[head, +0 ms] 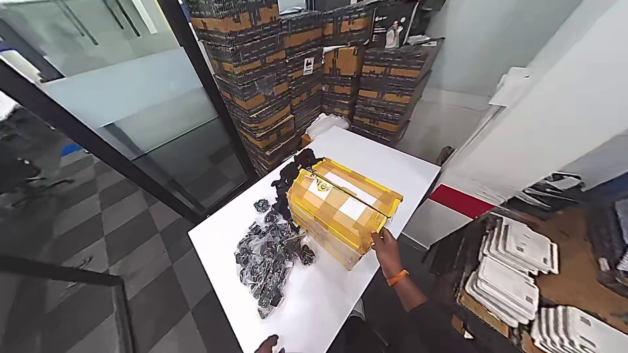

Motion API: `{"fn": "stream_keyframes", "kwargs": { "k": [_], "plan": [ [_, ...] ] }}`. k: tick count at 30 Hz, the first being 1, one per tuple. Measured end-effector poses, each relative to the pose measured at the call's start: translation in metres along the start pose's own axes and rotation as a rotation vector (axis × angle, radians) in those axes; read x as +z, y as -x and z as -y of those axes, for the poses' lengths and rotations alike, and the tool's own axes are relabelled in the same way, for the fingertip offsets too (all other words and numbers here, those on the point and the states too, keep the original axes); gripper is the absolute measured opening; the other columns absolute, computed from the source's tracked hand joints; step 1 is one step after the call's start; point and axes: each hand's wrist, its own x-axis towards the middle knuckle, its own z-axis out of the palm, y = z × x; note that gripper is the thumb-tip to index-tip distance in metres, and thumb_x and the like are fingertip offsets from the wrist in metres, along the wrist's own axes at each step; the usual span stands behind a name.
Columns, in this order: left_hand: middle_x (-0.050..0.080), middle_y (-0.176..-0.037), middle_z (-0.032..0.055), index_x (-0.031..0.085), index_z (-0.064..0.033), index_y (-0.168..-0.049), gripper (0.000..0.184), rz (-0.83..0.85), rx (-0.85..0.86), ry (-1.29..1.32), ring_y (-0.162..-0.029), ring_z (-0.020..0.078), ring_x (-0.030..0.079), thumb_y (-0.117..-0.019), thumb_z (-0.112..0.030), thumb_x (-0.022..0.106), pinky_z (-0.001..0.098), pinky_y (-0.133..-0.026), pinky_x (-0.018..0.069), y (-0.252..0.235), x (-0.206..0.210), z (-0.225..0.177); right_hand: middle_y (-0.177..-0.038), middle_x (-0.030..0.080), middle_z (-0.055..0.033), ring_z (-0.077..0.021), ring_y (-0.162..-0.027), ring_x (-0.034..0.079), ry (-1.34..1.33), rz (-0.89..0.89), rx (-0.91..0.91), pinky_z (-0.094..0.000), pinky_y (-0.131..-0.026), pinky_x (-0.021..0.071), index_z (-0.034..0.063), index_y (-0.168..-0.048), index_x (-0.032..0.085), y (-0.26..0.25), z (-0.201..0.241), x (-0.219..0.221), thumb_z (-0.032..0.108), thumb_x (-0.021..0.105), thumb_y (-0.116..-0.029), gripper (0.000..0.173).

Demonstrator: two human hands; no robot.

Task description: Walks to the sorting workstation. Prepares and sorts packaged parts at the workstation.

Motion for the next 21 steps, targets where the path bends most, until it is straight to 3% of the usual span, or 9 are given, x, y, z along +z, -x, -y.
{"fn": "stream_keyframes", "kwargs": {
  "k": [2, 4, 6, 9, 11, 13, 16, 19, 21],
  "plan": [
    [0.068, -0.129, 0.0209, 0.066, 0.0008, -0.13, 0.044, -0.249, 0.162, 0.09, -0.123, 0.0362, 0.065, -0.0979, -0.029, 0.066, 0.0556, -0.109, 0.0486, -0.013, -0.012, -0.058, -0.117, 0.068, -0.0195, -0.0203, -0.106, 0.068, 0.075, 0.205, -0.327, -0.0366, -0.092, 0.0582, -0.0097, -0.128, 0.06, 0.014, -0.006, 0.001, 0.018, 0.055, -0.098, 0.041],
    [0.063, -0.137, 0.0232, 0.065, 0.0023, -0.13, 0.046, -0.548, 0.411, 0.163, -0.132, 0.0376, 0.057, -0.0963, -0.029, 0.068, 0.0561, -0.112, 0.0443, -0.038, -0.023, -0.13, -0.119, 0.068, -0.0208, -0.0314, -0.115, 0.064, 0.307, 0.586, -0.703, -0.0495, -0.102, 0.0523, -0.0004, -0.122, 0.071, 0.015, -0.017, -0.006, 0.029, 0.074, -0.0808, 0.051],
    [0.056, -0.146, 0.0188, 0.062, -0.0066, -0.133, 0.048, -0.714, 0.606, 0.146, -0.143, 0.0338, 0.046, -0.1006, -0.042, 0.058, 0.0559, -0.117, 0.0379, -0.067, -0.031, -0.199, -0.123, 0.069, -0.0074, -0.0288, -0.12, 0.061, 0.541, 0.973, -0.912, -0.0544, -0.101, 0.0487, 0.0176, -0.126, 0.071, 0.002, -0.027, -0.006, 0.066, 0.072, -0.0834, 0.064],
    [0.051, -0.153, 0.0153, 0.06, -0.0119, -0.139, 0.059, -0.711, 0.61, -0.074, -0.148, 0.0386, 0.038, -0.1012, -0.056, 0.047, 0.0672, -0.117, 0.0276, -0.116, -0.025, -0.279, -0.133, 0.067, -0.0049, -0.0255, -0.131, 0.057, 0.489, 1.245, -0.943, -0.0505, -0.113, 0.0441, 0.0159, -0.125, 0.07, -0.03, -0.025, -0.008, 0.063, 0.068, -0.0903, 0.058],
    [0.041, -0.16, 0.021, 0.056, -0.007, -0.146, 0.074, -0.587, 0.356, -0.207, -0.148, 0.0505, 0.032, -0.0939, -0.059, 0.054, 0.0765, -0.113, 0.0237, -0.148, -0.004, -0.298, -0.131, 0.069, -0.0059, -0.0253, -0.13, 0.059, 0.502, 1.106, -0.947, -0.0512, -0.114, 0.0431, 0.0142, -0.12, 0.072, -0.054, -0.014, -0.013, 0.05, 0.067, -0.0949, 0.044],
    [0.024, -0.166, 0.0278, 0.041, -0.0008, -0.155, 0.09, -0.442, 0.102, -0.1, -0.15, 0.0554, 0.022, -0.0903, -0.06, 0.06, 0.0761, -0.113, 0.0233, -0.175, 0.023, -0.291, -0.147, 0.06, -0.0053, -0.0263, -0.142, 0.05, 0.656, 0.966, -0.846, -0.0554, -0.12, 0.0347, 0.0143, -0.129, 0.069, -0.09, -0.009, -0.016, 0.043, 0.062, -0.0971, 0.044],
    [0.02, -0.166, 0.0283, 0.014, 0.0059, -0.161, 0.096, -0.268, -0.001, 0.32, -0.153, 0.0368, 0.03, -0.0966, -0.045, 0.064, 0.0499, -0.124, 0.0314, -0.183, 0.046, -0.279, -0.163, 0.04, -0.0135, -0.0307, -0.15, 0.04, 0.837, 0.891, -0.58, -0.0497, -0.122, 0.036, 0.01, -0.153, 0.048, -0.145, -0.001, -0.028, 0.037, 0.062, -0.0999, 0.061],
    [0.026, -0.165, 0.0264, 0.003, -0.0016, -0.163, 0.086, -0.061, -0.034, 0.659, -0.147, 0.0289, 0.044, -0.1048, -0.037, 0.055, 0.0431, -0.12, 0.0412, -0.185, 0.05, -0.279, -0.147, 0.058, -0.0188, -0.0352, -0.14, 0.052, 0.885, 0.584, -0.471, -0.056, -0.119, 0.0381, 0.0086, -0.147, 0.056, -0.186, -0.006, -0.05, 0.045, 0.059, -0.0997, 0.06],
    [0.018, -0.169, 0.0236, 0.003, -0.0022, -0.164, 0.084, -0.013, -0.01, 0.761, -0.15, 0.0265, 0.039, -0.1048, -0.034, 0.054, 0.0415, -0.12, 0.0413, -0.191, 0.051, -0.278, -0.156, 0.048, -0.0207, -0.0394, -0.145, 0.045, 0.827, 0.429, -0.51, -0.0609, -0.119, 0.0353, 0.0041, -0.151, 0.049, -0.221, -0.006, -0.061, 0.04, 0.062, -0.0977, 0.066]
  ]
}}
